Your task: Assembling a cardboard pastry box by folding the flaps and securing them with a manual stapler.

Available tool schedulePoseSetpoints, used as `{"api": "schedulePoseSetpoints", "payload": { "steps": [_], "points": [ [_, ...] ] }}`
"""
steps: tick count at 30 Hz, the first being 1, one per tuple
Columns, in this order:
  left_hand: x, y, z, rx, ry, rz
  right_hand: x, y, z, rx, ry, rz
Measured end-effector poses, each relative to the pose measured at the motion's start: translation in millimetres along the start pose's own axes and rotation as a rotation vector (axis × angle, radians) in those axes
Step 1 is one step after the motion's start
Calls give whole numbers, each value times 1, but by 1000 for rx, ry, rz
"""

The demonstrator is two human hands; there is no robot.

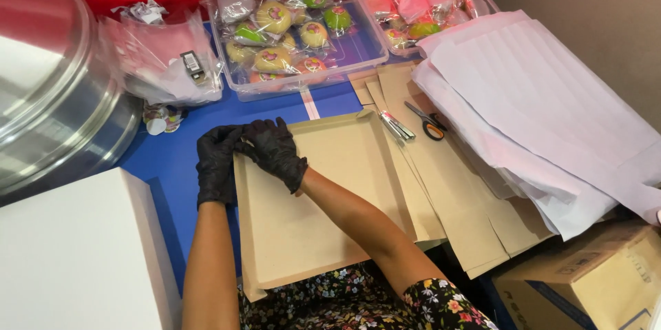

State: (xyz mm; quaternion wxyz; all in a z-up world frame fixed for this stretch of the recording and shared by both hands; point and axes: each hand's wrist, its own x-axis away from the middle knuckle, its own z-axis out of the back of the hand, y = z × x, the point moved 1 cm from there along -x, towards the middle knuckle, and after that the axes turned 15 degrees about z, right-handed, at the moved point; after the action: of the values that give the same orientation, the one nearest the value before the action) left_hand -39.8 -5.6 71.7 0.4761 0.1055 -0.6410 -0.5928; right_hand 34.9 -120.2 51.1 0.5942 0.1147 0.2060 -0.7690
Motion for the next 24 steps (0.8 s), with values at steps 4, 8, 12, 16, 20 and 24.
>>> {"api": "schedulePoseSetpoints", "payload": {
  "steps": [4, 8, 12, 16, 20, 24],
  "points": [
    [-21, -13, 0, -162, 18, 28, -2, 10, 13, -9, -65, 24],
    [40, 17, 15, -178, 37, 58, -7, 9, 44, -364, -24, -143],
    [22, 8, 8, -126, -2, 21, -19, 7, 53, -839, 76, -480],
    [55, 25, 8, -26, -61, 5, -5, 8, 83, -491, -44, -175],
    [46, 17, 8, -49, -32, -6, 44, 81, 105, -210, -61, -98],
    [58, 25, 9, -83, 30, -38, 150, 222, 119, 140, 111, -350]
  ]
}}
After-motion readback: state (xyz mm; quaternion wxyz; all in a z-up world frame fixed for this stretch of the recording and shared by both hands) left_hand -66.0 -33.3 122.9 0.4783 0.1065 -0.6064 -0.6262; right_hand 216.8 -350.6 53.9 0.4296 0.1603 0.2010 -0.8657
